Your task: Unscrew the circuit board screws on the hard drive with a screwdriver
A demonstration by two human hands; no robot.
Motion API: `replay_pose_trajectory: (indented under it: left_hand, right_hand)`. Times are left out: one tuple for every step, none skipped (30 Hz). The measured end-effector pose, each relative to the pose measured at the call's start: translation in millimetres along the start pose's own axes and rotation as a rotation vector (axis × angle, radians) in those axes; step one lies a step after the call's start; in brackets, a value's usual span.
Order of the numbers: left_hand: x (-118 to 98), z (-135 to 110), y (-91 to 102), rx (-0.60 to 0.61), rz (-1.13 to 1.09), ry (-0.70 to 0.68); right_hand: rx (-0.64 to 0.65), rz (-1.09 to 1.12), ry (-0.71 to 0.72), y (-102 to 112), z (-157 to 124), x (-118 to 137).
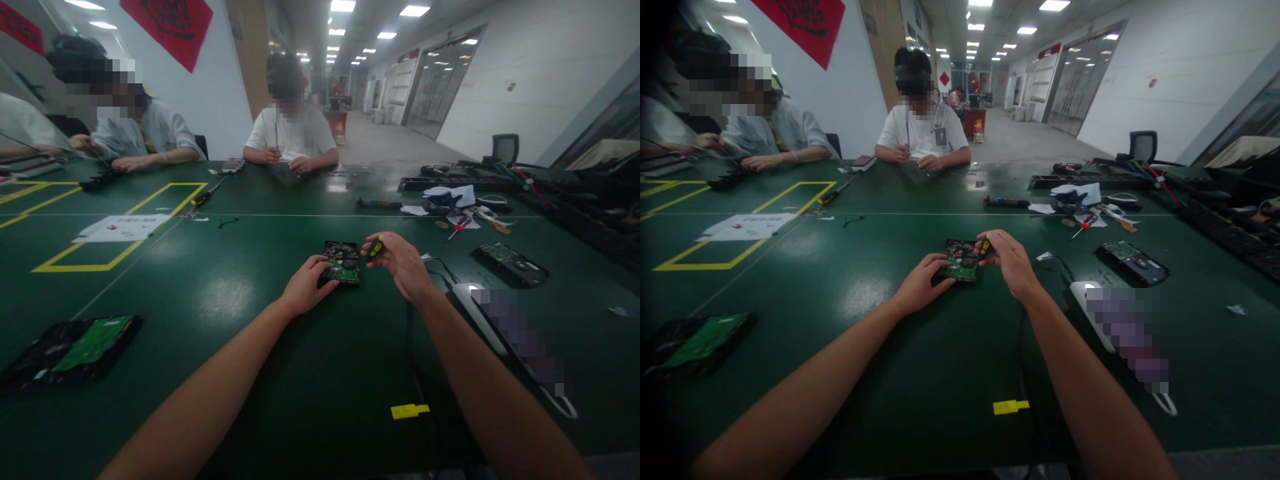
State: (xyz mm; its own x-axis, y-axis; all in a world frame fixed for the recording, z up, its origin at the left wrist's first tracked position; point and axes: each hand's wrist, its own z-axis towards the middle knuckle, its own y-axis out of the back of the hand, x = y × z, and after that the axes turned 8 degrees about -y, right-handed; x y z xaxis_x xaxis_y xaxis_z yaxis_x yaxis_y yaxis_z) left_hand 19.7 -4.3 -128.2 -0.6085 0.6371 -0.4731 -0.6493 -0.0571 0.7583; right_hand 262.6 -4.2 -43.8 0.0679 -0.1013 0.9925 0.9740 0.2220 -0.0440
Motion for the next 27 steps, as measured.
replay_pose_trajectory:
  left_hand:
    - [0.2, 0.2, 0.0, 0.0, -0.001, -0.001]
    - [0.3, 0.4, -0.1, 0.001, -0.002, -0.001]
    - [0.5, 0.5, -0.2, 0.0, -0.004, 0.0]
    - [0.5, 0.7, -0.2, -0.002, -0.005, 0.001]
    - [0.4, 0.8, -0.2, -0.002, -0.006, 0.002]
    - [0.1, 0.8, -0.1, -0.004, -0.007, 0.003]
    - [-0.3, 0.8, 0.1, -0.005, -0.006, 0.004]
    - [-0.7, 0.7, 0.3, -0.004, -0.005, 0.003]
    - [-1.2, 0.6, 0.5, -0.003, -0.006, 0.001]
    - [-1.5, 0.6, 0.7, -0.002, -0.007, -0.001]
    - [-1.6, 0.5, 0.7, -0.003, -0.009, -0.001]
    - [-1.5, 0.5, 0.6, -0.004, -0.01, -0.002]
    - [-1.2, 0.5, 0.3, -0.005, -0.01, -0.003]
    - [-0.7, 0.5, -0.1, -0.006, -0.01, -0.004]
    - [0.0, 0.5, -0.7, -0.007, -0.008, -0.005]
    - [0.6, 0.5, -1.2, -0.009, -0.006, -0.005]
    - [1.2, 0.5, -1.8, -0.01, -0.003, -0.004]
    - [1.7, 0.5, -2.3, -0.011, -0.001, -0.002]
    - [2.0, 0.5, -2.6, -0.012, 0.001, -0.002]
    - [2.2, 0.5, -2.8, -0.012, 0.003, -0.002]
    - [2.2, 0.5, -2.8, -0.012, 0.004, -0.002]
    - [2.2, 0.5, -2.7, -0.01, 0.004, -0.002]
    - [2.1, 0.5, -2.5, -0.006, 0.004, 0.0]
    - [1.9, 0.4, -2.2, -0.004, 0.004, 0.003]
    - [1.8, 0.4, -2.0, 0.001, 0.004, 0.005]
    - [1.7, 0.3, -1.7, 0.002, 0.003, 0.005]
    - [1.5, 0.3, -1.5, 0.0, 0.002, 0.005]
  right_hand:
    - [-0.007, -0.027, 0.002, 0.3, 0.1, 0.1]
    - [-0.019, -0.058, 0.005, 0.4, 0.2, 0.3]
    - [-0.033, -0.087, 0.011, 0.2, 0.1, 0.6]
    - [-0.046, -0.109, 0.018, -0.3, 0.0, 1.0]
    - [-0.051, -0.12, 0.025, -1.0, -0.2, 1.6]
    - [-0.048, -0.118, 0.03, -1.9, -0.5, 2.2]
    - [-0.037, -0.104, 0.033, -2.8, -0.9, 2.8]
    - [-0.021, -0.083, 0.034, -3.7, -1.2, 3.4]
    - [-0.002, -0.06, 0.033, -4.5, -1.5, 3.8]
    - [0.013, -0.039, 0.031, -5.1, -1.7, 4.0]
    - [0.021, -0.02, 0.028, -5.5, -1.9, 4.0]
    - [0.022, -0.005, 0.024, -5.7, -1.9, 3.8]
    - [0.02, 0.007, 0.021, -5.6, -1.8, 3.4]
    - [0.014, 0.017, 0.018, -5.3, -1.7, 2.9]
    - [0.008, 0.026, 0.015, -4.8, -1.4, 2.4]
    - [0.004, 0.03, 0.011, -4.2, -1.1, 1.9]
    - [0.001, 0.029, 0.007, -3.6, -0.8, 1.4]
    - [-0.001, 0.023, 0.004, -3.1, -0.6, 1.0]
    - [-0.005, 0.012, 0.003, -2.8, -0.4, 0.8]
    - [-0.008, -0.002, 0.003, -2.6, -0.3, 0.8]
    - [-0.013, -0.016, 0.008, -2.5, -0.3, 0.9]
    - [-0.017, -0.03, 0.013, -2.7, -0.5, 1.2]
    - [-0.02, -0.043, 0.019, -3.0, -0.7, 1.7]
    - [-0.021, -0.052, 0.024, -3.4, -1.0, 2.2]
    - [-0.017, -0.058, 0.027, -3.8, -1.3, 2.7]
    - [-0.01, -0.058, 0.026, -4.2, -1.6, 3.2]
    - [0.001, -0.053, 0.021, -4.6, -1.9, 3.5]
